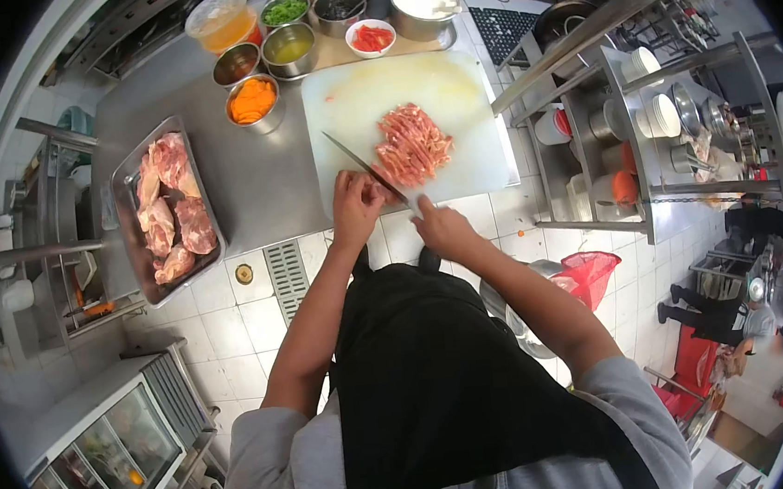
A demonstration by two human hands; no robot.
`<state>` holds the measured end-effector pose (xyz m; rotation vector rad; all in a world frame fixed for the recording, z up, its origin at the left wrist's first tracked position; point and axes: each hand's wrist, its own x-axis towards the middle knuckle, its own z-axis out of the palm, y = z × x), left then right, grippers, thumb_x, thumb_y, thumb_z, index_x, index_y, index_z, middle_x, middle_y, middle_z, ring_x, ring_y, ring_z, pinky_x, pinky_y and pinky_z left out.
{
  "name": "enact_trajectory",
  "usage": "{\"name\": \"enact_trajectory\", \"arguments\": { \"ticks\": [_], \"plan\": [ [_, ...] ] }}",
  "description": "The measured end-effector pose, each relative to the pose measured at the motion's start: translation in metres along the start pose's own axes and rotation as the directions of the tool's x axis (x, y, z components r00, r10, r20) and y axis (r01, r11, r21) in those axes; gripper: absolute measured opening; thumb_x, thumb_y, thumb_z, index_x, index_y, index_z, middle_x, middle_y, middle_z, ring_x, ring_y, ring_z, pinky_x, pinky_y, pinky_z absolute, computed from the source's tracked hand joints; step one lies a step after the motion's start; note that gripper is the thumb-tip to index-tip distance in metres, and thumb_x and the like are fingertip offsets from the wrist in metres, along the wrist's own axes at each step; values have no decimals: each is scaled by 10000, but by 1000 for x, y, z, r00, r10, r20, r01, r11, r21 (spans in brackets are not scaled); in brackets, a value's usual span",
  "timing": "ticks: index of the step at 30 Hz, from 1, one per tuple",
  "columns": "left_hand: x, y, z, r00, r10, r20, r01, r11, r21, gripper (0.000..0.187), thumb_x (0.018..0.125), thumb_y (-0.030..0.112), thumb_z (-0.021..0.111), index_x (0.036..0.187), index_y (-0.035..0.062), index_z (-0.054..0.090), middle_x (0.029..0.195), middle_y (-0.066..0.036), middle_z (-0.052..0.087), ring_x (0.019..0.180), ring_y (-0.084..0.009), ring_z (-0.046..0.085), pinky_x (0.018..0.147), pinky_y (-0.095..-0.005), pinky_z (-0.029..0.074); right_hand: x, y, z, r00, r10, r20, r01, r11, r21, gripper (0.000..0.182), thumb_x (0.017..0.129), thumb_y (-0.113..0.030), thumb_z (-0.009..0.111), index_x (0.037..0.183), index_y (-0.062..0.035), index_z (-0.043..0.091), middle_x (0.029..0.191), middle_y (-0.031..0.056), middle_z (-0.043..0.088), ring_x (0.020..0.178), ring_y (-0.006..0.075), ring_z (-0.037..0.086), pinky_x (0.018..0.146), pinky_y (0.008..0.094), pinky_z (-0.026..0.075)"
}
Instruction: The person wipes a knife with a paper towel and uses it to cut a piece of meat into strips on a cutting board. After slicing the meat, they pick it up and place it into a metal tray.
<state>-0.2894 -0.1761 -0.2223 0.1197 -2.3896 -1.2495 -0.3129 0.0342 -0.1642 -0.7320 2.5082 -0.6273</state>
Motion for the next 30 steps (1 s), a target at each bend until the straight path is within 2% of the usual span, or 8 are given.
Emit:
{"name": "enact_trajectory", "arguments": {
  "ticks": [3, 6, 8, 11, 18, 21, 24, 30],
  "plan": [
    [2, 11, -5, 1000, -12, 0, 12, 1000, 2, 173, 839, -8, 694, 978, -14, 591, 987, -120, 505, 792, -250, 625, 680, -337, 554, -61, 19, -7, 987, 135, 84, -133, 991, -34, 378, 997, -308, 554, 1213, -19, 442, 787, 300, 670, 755, 501, 660, 690, 610, 503],
    [-1, 10, -3, 998, -59, -7, 58, 994, -96, 179, 844, 2, 695, 998, -13, 604, 994, -122, 508, 801, -247, 620, 696, -341, 550, -91, 45, -17, 984, 138, 116, -132, 990, -53, 385, 1000, -317, 558, 1213, -17, 447, 789, 304, 666, 756, 508, 651, 690, 612, 493],
    [-1, 9, -3, 999, -49, -6, 48, 994, -94, 181, 848, 8, 691, 1010, -9, 613, 992, -121, 510, 802, -245, 617, 703, -343, 545, -78, 59, -29, 991, 52, 125, -47, 998, -45, 390, 1006, -312, 556, 1219, -4, 449, 756, 306, 650, 753, 521, 635, 681, 611, 485],
    [1, 16, -13, 998, -59, 34, 63, 990, -125, 187, 853, 20, 684, 1029, -1, 626, 986, -119, 513, 804, -246, 611, 717, -351, 536, -39, 77, -35, 994, -86, -75, 83, 996, -38, 344, 1004, -290, 569, 1171, -14, 451, 707, 299, 630, 735, 523, 624, 662, 612, 479],
    [1, 19, -14, 999, -34, 29, 35, 998, -51, 226, 824, 41, 699, 1037, 8, 630, 985, -124, 510, 815, -270, 597, 742, -370, 517, -22, 10, -39, 1000, 1, -27, -1, 1000, -19, 322, 983, -275, 591, 1127, -25, 449, 731, 286, 654, 733, 496, 648, 643, 592, 501],
    [0, 18, -12, 999, -35, 16, 36, 997, -63, 228, 796, 30, 710, 1005, 4, 622, 991, -123, 512, 818, -268, 601, 742, -372, 515, -23, -7, -25, 997, -61, -43, 60, 998, -29, 308, 992, -257, 567, 1130, -9, 444, 737, 269, 660, 716, 488, 651, 625, 589, 501],
    [2, 15, -13, 999, 52, 6, -52, 999, 5, 218, 771, 10, 713, 963, 1, 611, 995, -123, 513, 831, -273, 606, 736, -374, 517, -21, -16, -23, 996, -81, -30, 80, 996, -51, 303, 990, -249, 566, 1122, -6, 442, 718, 251, 659, 698, 477, 654, 609, 583, 504],
    [0, 5, -4, 1000, 5, -10, -5, 1000, -15, 216, 754, -15, 711, 939, -3, 600, 981, -119, 517, 832, -272, 612, 705, -370, 524, -64, 4, -16, 1000, 8, -14, -10, 992, -129, 327, 971, -260, 587, 1127, -13, 441, 706, 252, 658, 682, 460, 664, 604, 563, 527]
  ]
}}
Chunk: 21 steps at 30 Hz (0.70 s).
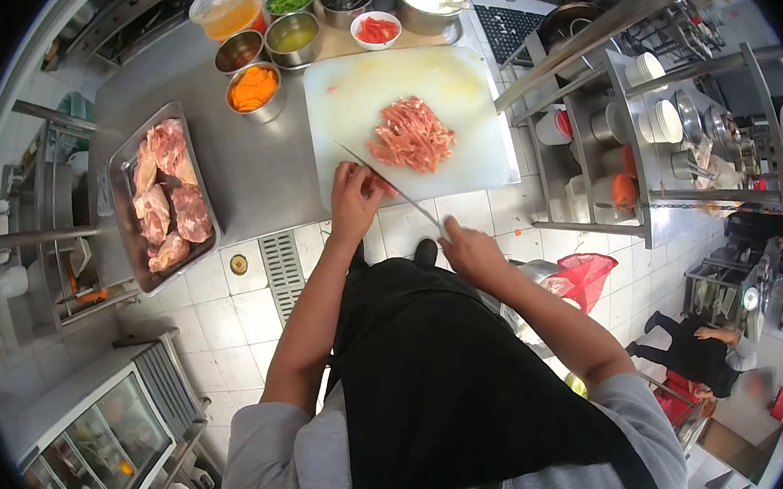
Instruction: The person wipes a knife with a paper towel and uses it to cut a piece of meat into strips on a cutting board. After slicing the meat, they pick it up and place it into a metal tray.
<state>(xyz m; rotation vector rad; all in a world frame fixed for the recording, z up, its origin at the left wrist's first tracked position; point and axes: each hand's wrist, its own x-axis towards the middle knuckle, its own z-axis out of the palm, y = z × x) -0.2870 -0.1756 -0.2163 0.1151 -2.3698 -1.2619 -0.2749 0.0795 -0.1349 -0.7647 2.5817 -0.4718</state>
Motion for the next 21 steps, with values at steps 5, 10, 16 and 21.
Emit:
{"name": "enact_trajectory", "arguments": {
  "ticks": [5, 10, 16, 21],
  "plan": [
    [-3, 2, 1, 1000, -19, -14, 19, 1000, 6, 219, 742, -13, 700, 935, 1, 598, 951, -126, 525, 856, -295, 592, 737, -392, 519, -25, 4, -3, 990, 101, 101, -101, 995, -2, 342, 966, -272, 590, 1134, -12, 443, 704, 261, 656, 689, 474, 663, 618, 584, 521],
    [-2, 8, -4, 1000, -12, 25, 13, 999, -43, 175, 775, 1, 691, 920, 3, 594, 939, -126, 525, 890, -298, 578, 735, -386, 516, 100, -6, 16, 990, -135, -32, 139, 972, 189, 352, 981, -270, 579, 1149, 8, 442, 748, 313, 647, 731, 528, 631, 648, 600, 499],
    [1, 19, -13, 995, -68, 69, 79, 983, -167, 111, 842, -7, 676, 925, -9, 601, 975, -111, 505, 871, -242, 592, 726, -342, 535, 87, 4, -14, 997, -44, -69, 55, 983, 178, 354, 996, -264, 564, 1178, 15, 442, 753, 319, 649, 743, 530, 636, 664, 616, 497],
    [0, 17, -12, 998, -44, 38, 48, 993, -108, 189, 789, -8, 678, 963, 4, 604, 980, -124, 518, 895, -290, 602, 796, -383, 516, 68, -28, -11, 998, -69, -14, 70, 989, 130, 351, 994, -251, 559, 1170, 28, 440, 734, 303, 649, 713, 509, 645, 643, 599, 506]
  ]
}}
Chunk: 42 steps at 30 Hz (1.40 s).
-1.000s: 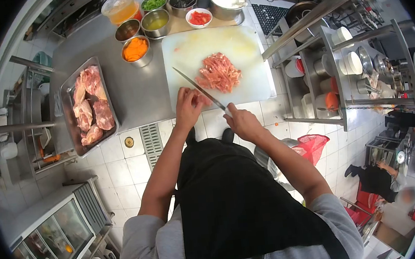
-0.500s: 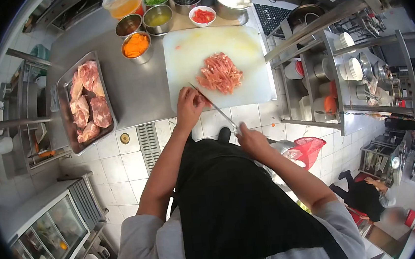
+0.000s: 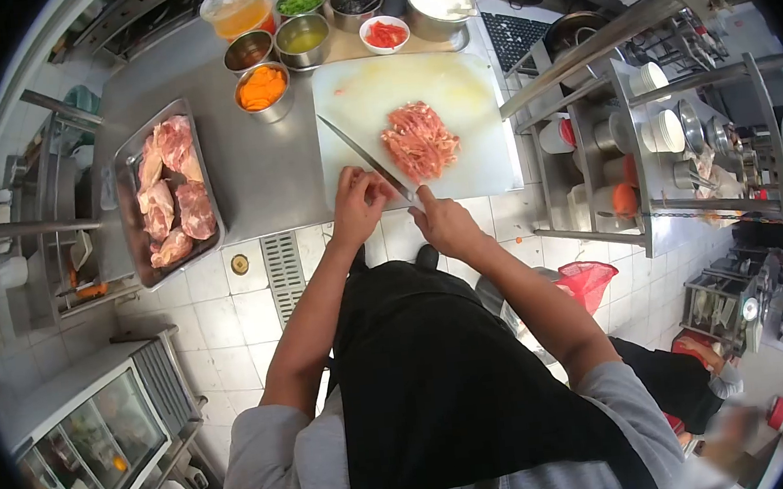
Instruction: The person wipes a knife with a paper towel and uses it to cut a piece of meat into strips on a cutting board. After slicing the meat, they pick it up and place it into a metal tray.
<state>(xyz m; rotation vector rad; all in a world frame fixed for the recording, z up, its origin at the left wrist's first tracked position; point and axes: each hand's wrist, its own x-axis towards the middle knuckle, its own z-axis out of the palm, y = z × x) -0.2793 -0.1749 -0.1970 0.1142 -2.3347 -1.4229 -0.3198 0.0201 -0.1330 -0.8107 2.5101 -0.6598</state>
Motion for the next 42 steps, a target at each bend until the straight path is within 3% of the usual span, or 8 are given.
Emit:
{"name": "enact_trajectory", "arguments": {
  "ticks": [3, 8, 15, 19, 21, 24, 27, 42],
  "plan": [
    [-1, -1, -2, 1000, 24, 6, -24, 998, 55, 203, 772, -5, 689, 957, 5, 604, 984, -126, 520, 914, -303, 592, 796, -393, 515, -1, -3, 11, 998, -36, -53, 39, 998, 56, 326, 998, -245, 562, 1151, 12, 436, 693, 301, 632, 695, 517, 633, 632, 610, 493],
    [1, -1, 7, 997, 67, -36, -61, 987, 147, 208, 764, -2, 697, 948, 2, 600, 974, -127, 517, 891, -305, 585, 779, -399, 511, -28, 7, 16, 1000, 15, -15, -17, 996, -90, 345, 992, -263, 540, 1169, 20, 451, 733, 276, 661, 676, 477, 659, 608, 578, 520],
    [1, -15, 11, 996, 51, -77, -41, 992, 120, 232, 724, -41, 715, 903, -3, 573, 911, -108, 524, 824, -292, 571, 740, -402, 499, -101, 41, 3, 975, 146, 167, -124, 983, -136, 467, 984, -303, 559, 1281, 32, 422, 765, 275, 675, 701, 489, 661, 614, 581, 516],
    [1, -8, 10, 997, 66, -35, -60, 987, 150, 169, 768, -25, 671, 898, 4, 566, 931, -142, 528, 896, -326, 574, 757, -430, 494, -7, 26, 28, 999, 21, 42, -20, 999, -32, 439, 993, -289, 547, 1254, 42, 424, 788, 294, 666, 735, 505, 652, 631, 595, 505],
    [1, -5, 6, 999, 38, -26, -35, 993, 112, 167, 773, -24, 668, 901, 3, 565, 932, -142, 530, 898, -327, 576, 759, -432, 494, 37, 33, 36, 972, -217, -87, 221, 974, 42, 422, 991, -275, 555, 1254, 31, 429, 794, 301, 662, 737, 514, 643, 647, 598, 502],
    [2, -12, 8, 996, 66, -55, -57, 987, 147, 170, 786, -32, 655, 933, 1, 577, 944, -138, 533, 893, -315, 584, 765, -421, 508, 45, 16, 13, 990, -95, -108, 107, 989, 107, 395, 987, -253, 564, 1235, 28, 440, 812, 305, 665, 734, 518, 639, 641, 595, 497],
    [-8, -11, 2, 1000, -14, 1, 14, 1000, -8, 198, 789, -33, 653, 975, 4, 594, 956, -131, 522, 889, -307, 584, 777, -405, 513, 22, 14, 7, 993, -52, -103, 60, 996, 72, 366, 988, -242, 568, 1192, 36, 447, 772, 313, 656, 721, 524, 636, 640, 603, 497],
    [0, -4, 7, 997, 56, -53, -48, 989, 141, 117, 768, -2, 684, 861, 20, 617, 931, -117, 521, 904, -304, 556, 791, -422, 495, -76, 19, 2, 993, 86, 81, -83, 995, -49, 325, 998, -262, 541, 1136, 15, 442, 721, 310, 645, 698, 512, 650, 616, 607, 509]
  ]
}}
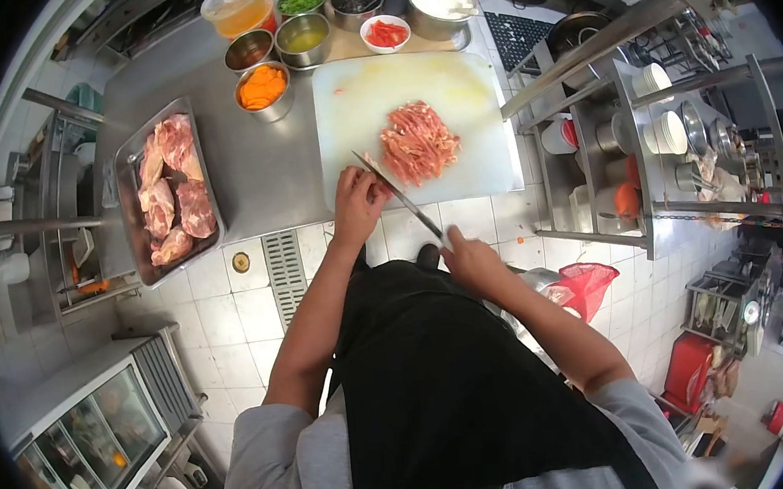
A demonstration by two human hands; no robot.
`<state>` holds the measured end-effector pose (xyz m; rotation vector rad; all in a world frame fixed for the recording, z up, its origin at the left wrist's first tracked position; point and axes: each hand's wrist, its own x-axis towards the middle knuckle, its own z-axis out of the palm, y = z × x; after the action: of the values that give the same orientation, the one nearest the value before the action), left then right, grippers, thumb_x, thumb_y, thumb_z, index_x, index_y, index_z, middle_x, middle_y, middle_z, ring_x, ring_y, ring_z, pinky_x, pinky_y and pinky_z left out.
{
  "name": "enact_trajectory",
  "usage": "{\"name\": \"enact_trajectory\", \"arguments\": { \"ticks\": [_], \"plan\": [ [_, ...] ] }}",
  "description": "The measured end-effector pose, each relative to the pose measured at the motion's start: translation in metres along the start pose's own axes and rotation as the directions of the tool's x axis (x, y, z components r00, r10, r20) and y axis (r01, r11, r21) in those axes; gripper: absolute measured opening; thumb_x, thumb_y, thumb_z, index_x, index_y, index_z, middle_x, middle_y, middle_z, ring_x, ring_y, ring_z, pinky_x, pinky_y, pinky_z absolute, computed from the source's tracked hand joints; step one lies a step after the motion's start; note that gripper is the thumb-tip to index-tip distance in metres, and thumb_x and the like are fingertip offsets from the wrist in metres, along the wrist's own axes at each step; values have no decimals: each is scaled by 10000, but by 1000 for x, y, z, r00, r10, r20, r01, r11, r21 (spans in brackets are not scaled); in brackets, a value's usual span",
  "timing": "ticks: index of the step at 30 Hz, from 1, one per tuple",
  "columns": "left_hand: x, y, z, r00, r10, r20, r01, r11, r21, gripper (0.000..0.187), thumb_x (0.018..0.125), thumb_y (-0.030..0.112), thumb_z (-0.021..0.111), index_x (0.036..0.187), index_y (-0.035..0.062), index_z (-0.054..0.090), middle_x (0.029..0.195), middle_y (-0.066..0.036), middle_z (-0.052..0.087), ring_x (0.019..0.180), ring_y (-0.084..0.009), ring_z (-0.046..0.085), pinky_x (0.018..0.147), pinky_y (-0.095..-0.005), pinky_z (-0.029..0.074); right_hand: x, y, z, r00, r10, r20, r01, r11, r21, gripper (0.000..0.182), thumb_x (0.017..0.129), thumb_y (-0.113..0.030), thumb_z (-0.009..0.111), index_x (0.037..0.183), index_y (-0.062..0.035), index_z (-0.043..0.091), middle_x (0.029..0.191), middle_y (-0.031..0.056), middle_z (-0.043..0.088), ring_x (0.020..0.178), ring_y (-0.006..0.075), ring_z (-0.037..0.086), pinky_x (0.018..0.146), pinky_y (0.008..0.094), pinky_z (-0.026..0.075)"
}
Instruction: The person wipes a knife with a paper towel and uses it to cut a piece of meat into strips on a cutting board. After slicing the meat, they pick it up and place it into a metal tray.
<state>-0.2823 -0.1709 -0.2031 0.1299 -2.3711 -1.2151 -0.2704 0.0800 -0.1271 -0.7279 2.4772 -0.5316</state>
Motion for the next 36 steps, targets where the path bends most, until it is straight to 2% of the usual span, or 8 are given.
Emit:
{"name": "enact_trajectory", "arguments": {
  "ticks": [5, 7, 13, 15, 18, 24, 34, 36],
  "plan": [
    [0, -3, 3, 1000, 16, -5, -16, 1000, 17, 117, 768, -4, 685, 848, 14, 602, 917, -118, 529, 898, -311, 555, 791, -427, 485, -13, 7, 1, 995, 55, 82, -56, 998, 4, 375, 990, -264, 555, 1190, 28, 432, 716, 292, 647, 681, 505, 646, 600, 612, 498],
    [0, -5, 3, 999, 43, 14, -43, 998, 34, 133, 770, -16, 681, 871, 2, 598, 924, -118, 534, 883, -306, 561, 765, -410, 495, 28, 0, 18, 1000, 18, -8, -17, 997, 79, 399, 981, -254, 573, 1208, 41, 429, 706, 291, 641, 677, 500, 641, 613, 613, 492],
    [0, -2, 2, 999, 40, 12, -40, 999, -21, 149, 751, -28, 687, 854, 19, 591, 906, -115, 546, 904, -316, 557, 789, -424, 484, 107, 4, 5, 936, -281, -214, 300, 952, 60, 383, 983, -243, 574, 1192, 47, 437, 716, 298, 640, 714, 505, 641, 648, 597, 498],
    [-1, -7, -1, 999, 31, 33, -29, 997, -74, 146, 755, -26, 682, 869, 22, 605, 910, -106, 555, 904, -306, 557, 784, -421, 483, 95, -1, -8, 984, -96, -150, 113, 987, 114, 379, 992, -257, 564, 1188, 46, 446, 726, 303, 645, 712, 514, 641, 650, 601, 503],
    [-1, -3, -3, 998, 12, 54, -11, 999, -34, 135, 765, -14, 676, 878, 27, 615, 914, -101, 554, 910, -304, 556, 790, -421, 483, 75, -13, -15, 993, -47, -106, 55, 996, 76, 375, 997, -271, 559, 1174, 40, 448, 736, 308, 650, 711, 518, 644, 652, 603, 509],
    [1, 2, -6, 995, 83, 57, -84, 996, 17, 138, 758, -8, 673, 877, 27, 613, 894, -103, 515, 903, -304, 542, 798, -424, 464, 63, -29, -3, 993, -70, -97, 76, 995, 60, 325, 1003, -253, 542, 1131, 30, 446, 730, 304, 651, 693, 511, 646, 632, 600, 517],
    [1, -4, 4, 998, 64, -5, -63, 991, 118, 149, 736, 17, 682, 841, 21, 576, 878, -122, 506, 867, -320, 542, 769, -438, 460, 19, -13, 5, 995, -49, -88, 53, 998, 44, 322, 989, -254, 561, 1116, 13, 433, 717, 297, 655, 696, 500, 661, 618, 599, 519],
    [0, -3, 6, 997, 74, -30, -70, 990, 124, 141, 740, 14, 677, 838, 20, 576, 871, -123, 510, 851, -322, 544, 754, -442, 461, -2, -6, 3, 997, 81, 19, -81, 997, 4, 345, 976, -268, 584, 1137, -4, 429, 718, 297, 657, 696, 493, 668, 611, 596, 523]
  ]
}}
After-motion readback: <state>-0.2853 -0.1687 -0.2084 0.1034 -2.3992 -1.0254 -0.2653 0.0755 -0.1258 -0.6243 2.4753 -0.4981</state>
